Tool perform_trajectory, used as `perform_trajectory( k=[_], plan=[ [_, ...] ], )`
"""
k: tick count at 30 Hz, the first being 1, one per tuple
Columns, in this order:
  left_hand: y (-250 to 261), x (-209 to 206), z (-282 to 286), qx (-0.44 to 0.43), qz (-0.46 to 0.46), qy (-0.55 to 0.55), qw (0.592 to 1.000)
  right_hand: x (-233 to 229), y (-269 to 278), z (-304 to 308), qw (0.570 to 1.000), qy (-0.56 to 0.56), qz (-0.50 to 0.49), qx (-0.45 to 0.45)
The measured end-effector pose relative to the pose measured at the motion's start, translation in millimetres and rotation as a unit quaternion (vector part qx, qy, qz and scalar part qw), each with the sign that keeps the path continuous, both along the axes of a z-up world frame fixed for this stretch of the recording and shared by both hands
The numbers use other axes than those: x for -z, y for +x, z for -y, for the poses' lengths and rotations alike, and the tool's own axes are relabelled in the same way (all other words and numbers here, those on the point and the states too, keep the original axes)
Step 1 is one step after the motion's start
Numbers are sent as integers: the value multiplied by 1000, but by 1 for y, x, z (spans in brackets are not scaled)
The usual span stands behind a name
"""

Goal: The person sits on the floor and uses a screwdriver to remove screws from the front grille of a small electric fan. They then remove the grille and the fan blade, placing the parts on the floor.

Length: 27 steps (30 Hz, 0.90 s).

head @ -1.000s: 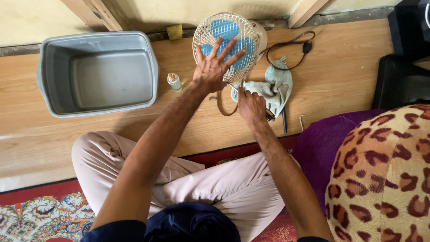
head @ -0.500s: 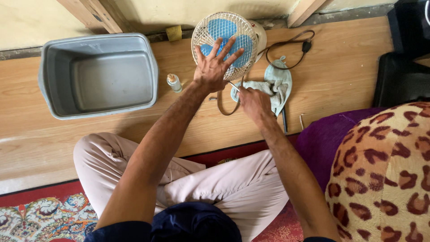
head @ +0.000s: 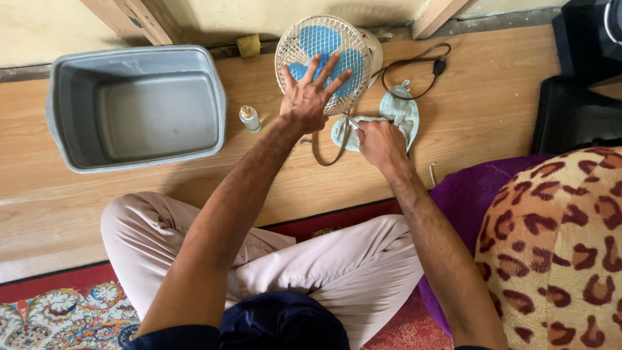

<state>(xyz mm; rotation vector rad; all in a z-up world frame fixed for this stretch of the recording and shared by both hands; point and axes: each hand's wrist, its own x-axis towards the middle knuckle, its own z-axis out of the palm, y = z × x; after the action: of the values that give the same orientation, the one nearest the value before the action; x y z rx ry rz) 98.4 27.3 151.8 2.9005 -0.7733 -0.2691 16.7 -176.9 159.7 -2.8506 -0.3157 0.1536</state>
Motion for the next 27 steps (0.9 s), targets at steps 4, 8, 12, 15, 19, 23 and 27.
perform_trajectory(
  k=[4,8,12,15,19,23,27],
  plan=[
    [0,-2,0,-2,6,0,1000,0,0,0,999,-23,-28,9],
    [-4,-6,-1,-6,9,-12,1000,2,3,-1,998,-49,-19,17],
    [-3,-5,0,-5,2,-6,1000,17,17,0,977,-208,-49,10],
    [-1,-3,1,-1,24,-13,1000,25,34,-1,955,-292,-43,-23],
    [-3,-2,-1,-3,12,-15,1000,18,48,-18,908,-413,3,-74],
    [-2,-3,1,-4,6,-9,1000,4,55,-32,867,-479,-2,-139],
    [0,-3,3,-7,-12,2,1000,-2,61,-37,829,-528,-4,-187]
  ],
)
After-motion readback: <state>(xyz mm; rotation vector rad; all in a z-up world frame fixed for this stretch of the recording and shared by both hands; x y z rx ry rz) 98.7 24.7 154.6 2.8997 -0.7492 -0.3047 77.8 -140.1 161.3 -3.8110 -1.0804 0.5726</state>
